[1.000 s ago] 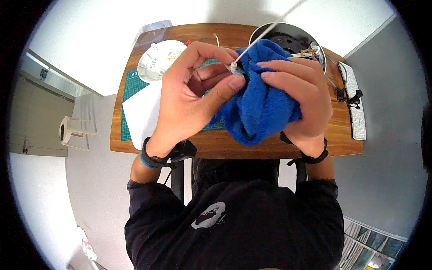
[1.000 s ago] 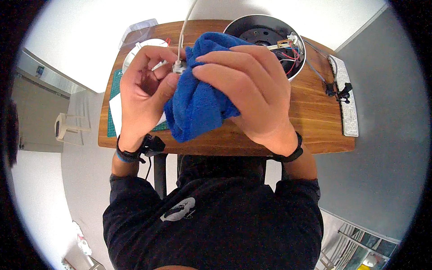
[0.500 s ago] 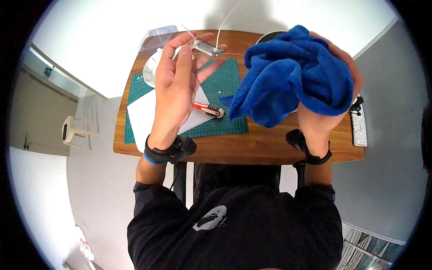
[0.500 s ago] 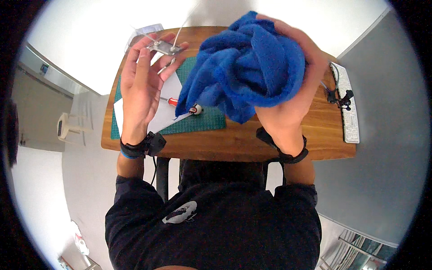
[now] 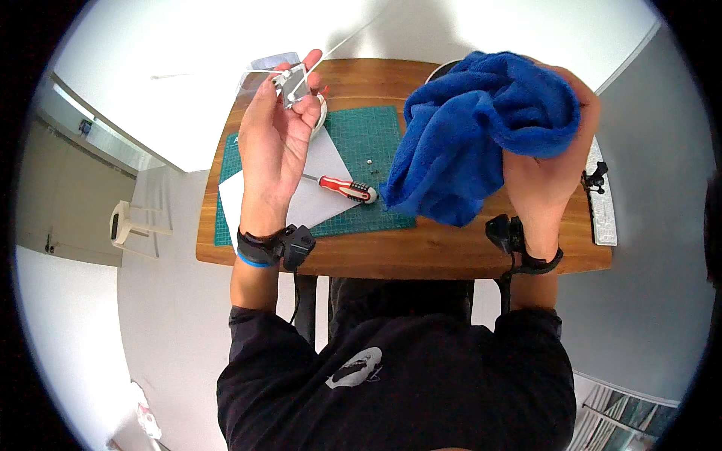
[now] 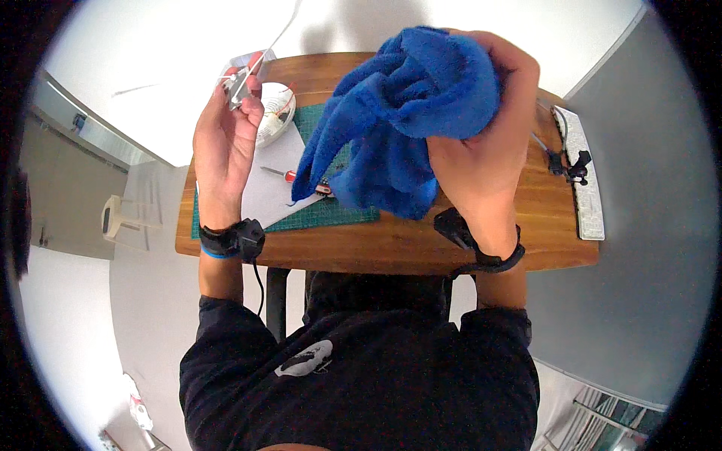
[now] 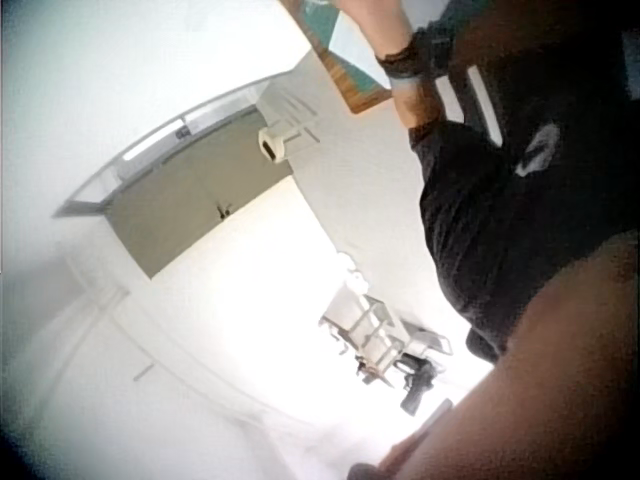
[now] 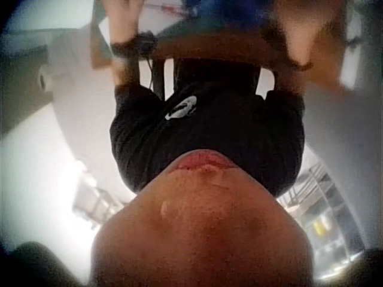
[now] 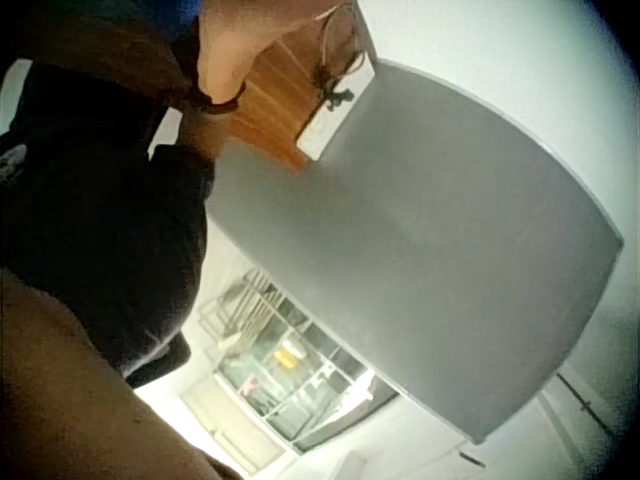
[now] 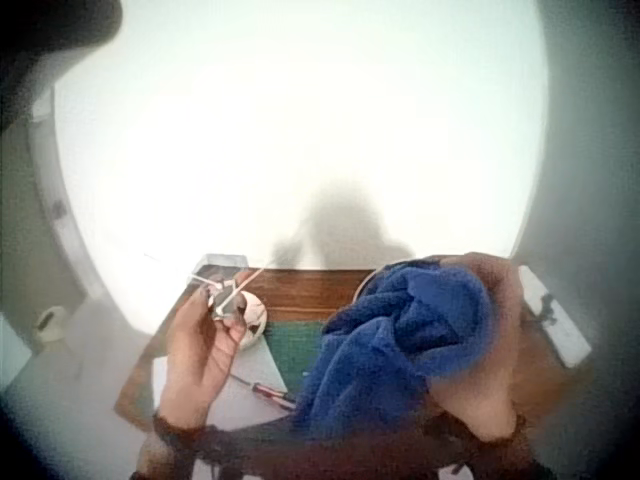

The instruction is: The person works on the internal wiring of a ceiling fan motor, connecting wires to terminals and using a screwdriver to tighten connections. The person also wipes a wire with a blue cloth during the process.

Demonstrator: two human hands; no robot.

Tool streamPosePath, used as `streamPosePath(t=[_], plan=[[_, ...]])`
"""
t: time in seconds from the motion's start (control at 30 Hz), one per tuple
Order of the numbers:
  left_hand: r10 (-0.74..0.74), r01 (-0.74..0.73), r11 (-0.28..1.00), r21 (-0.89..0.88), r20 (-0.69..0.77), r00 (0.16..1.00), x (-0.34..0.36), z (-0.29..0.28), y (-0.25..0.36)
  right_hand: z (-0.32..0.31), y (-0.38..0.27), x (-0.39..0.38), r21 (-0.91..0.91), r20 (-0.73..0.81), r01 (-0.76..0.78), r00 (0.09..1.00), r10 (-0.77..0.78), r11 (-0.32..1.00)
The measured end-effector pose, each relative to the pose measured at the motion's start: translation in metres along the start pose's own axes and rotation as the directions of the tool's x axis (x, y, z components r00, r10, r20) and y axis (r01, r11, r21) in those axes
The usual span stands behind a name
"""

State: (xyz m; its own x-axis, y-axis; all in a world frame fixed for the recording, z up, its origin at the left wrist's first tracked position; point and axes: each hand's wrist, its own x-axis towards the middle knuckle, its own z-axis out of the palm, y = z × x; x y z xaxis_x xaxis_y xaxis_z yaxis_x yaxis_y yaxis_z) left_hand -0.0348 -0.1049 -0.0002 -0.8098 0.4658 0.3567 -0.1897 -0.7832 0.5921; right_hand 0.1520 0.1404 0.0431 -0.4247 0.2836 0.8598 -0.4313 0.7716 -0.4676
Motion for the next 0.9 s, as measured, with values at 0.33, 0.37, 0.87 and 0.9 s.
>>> streamPosePath(t=[0.33, 0.37, 0.87, 0.9], plan=[[-0.212, 0.174, 0.968, 0.178, 0.223, 0.951, -0.012, 0.026, -0.014, 0.011, -0.014, 0.017, -0.018, 0.247, 0.263, 0.936, -0.251, 0.965], [-0.215, 0.173, 0.966, 0.190, 0.232, 0.949, -0.016, 0.032, -0.015, 0.012, -0.017, 0.016, 0.014, 0.246, 0.266, 0.933, -0.261, 0.964], [0.021, -0.243, 0.613, 0.752, 0.292, 0.956, -0.056, 0.072, -0.014, 0.005, -0.023, -0.008, -0.171, 0.392, 0.642, 0.740, -0.546, 0.747], [0.028, -0.271, 0.570, 0.776, 0.311, 0.950, -0.056, 0.072, -0.013, 0.005, -0.023, -0.008, -0.198, 0.394, 0.651, 0.738, -0.548, 0.733]])
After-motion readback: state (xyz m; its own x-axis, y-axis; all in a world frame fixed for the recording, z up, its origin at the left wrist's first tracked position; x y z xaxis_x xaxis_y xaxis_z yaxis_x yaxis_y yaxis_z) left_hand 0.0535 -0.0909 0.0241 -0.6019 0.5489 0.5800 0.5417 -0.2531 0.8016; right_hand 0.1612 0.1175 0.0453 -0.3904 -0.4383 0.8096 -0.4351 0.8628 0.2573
